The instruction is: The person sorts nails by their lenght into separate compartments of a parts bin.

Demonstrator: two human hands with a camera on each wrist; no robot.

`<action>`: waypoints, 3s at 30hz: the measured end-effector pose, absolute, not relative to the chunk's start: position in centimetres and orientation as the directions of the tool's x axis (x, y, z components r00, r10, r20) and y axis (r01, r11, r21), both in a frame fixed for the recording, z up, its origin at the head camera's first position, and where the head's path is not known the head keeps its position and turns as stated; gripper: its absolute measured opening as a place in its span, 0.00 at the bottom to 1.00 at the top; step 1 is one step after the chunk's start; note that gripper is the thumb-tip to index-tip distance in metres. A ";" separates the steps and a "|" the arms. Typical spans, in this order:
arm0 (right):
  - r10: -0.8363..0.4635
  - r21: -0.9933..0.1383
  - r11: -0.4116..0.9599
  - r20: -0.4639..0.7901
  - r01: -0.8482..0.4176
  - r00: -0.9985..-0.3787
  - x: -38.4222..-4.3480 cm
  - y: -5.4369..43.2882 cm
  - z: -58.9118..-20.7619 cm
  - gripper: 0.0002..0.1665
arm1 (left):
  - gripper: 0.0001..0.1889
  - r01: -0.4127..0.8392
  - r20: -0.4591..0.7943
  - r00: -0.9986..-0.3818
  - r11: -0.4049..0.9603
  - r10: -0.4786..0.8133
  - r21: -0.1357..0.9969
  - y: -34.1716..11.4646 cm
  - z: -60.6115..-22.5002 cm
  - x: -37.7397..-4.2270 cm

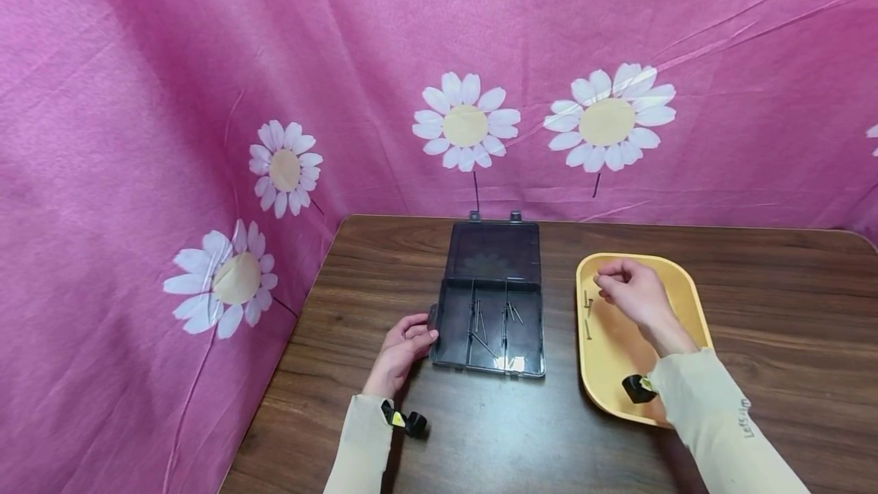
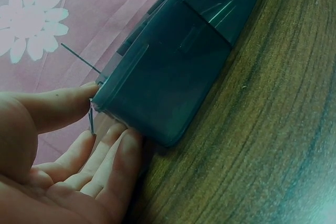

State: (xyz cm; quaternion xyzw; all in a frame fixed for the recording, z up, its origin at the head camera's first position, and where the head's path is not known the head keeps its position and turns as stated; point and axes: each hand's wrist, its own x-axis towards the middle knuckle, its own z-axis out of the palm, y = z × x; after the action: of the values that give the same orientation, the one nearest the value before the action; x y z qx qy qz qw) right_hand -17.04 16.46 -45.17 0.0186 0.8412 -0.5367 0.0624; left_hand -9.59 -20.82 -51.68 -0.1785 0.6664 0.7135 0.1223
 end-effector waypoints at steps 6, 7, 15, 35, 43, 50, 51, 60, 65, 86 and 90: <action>-0.150 -0.868 0.482 -0.214 0.118 -0.965 -17.0 16.8 -46.2 0.16 | 0.28 -0.409 -0.414 -0.908 -0.073 -0.064 0.910 -20.9 -51.8 -9.5; -0.165 -0.862 0.493 -0.228 0.119 -0.960 -17.0 16.8 -46.4 0.16 | 0.28 -0.407 -0.411 -0.909 -0.072 -0.063 0.911 -20.9 -51.8 -9.5; -0.247 -0.766 0.642 -0.255 0.039 -0.935 -16.7 16.7 -47.5 0.13 | 0.28 -0.405 -0.411 -0.909 -0.088 -0.066 0.910 -20.8 -51.5 -9.4; -0.263 -0.641 0.765 -0.232 -0.056 -0.936 -16.5 16.1 -48.6 0.05 | 0.27 -0.404 -0.411 -0.909 -0.100 -0.067 0.909 -20.7 -51.5 -9.7; -0.270 -0.641 0.765 -0.222 -0.068 -0.937 -16.5 16.0 -48.7 0.05 | 0.27 -0.401 -0.409 -0.910 -0.115 -0.066 0.909 -20.6 -51.5 -9.7; -0.260 -0.633 0.772 -0.227 -0.061 -0.938 -16.4 16.0 -48.6 0.08 | 0.27 -0.411 -0.418 -0.906 -0.097 -0.071 0.906 -20.6 -51.4 -9.7; -0.261 -0.634 0.771 -0.227 -0.061 -0.938 -16.3 16.0 -48.6 0.08 | 0.27 -0.415 -0.422 -0.904 -0.094 -0.073 0.905 -20.6 -51.4 -9.7; -0.262 -0.627 0.777 -0.240 -0.056 -0.935 -16.1 16.1 -48.7 0.10 | 0.27 -0.409 -0.415 -0.907 -0.077 -0.077 0.909 -20.7 -51.4 -9.6; -0.253 -0.621 0.782 -0.241 -0.052 -0.937 -15.9 16.2 -48.6 0.09 | 0.27 -0.411 -0.416 -0.906 -0.073 -0.075 0.908 -20.8 -51.5 -9.6; -0.246 -0.613 0.789 -0.248 -0.045 -0.937 -15.6 16.3 -48.7 0.06 | 0.28 -0.412 -0.416 -0.907 -0.067 -0.067 0.909 -20.8 -51.5 -9.5; -0.247 -0.611 0.790 -0.248 -0.047 -0.937 -15.6 16.3 -48.7 0.07 | 0.27 -0.414 -0.418 -0.906 -0.068 -0.069 0.908 -20.8 -51.5 -9.5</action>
State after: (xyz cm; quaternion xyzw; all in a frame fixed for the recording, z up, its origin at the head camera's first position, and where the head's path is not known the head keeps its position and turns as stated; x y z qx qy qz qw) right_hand -15.58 16.31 -48.66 -0.0787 0.9326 -0.3141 0.1594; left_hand -9.46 -20.82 -51.46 -0.1795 0.6718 0.7083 0.1217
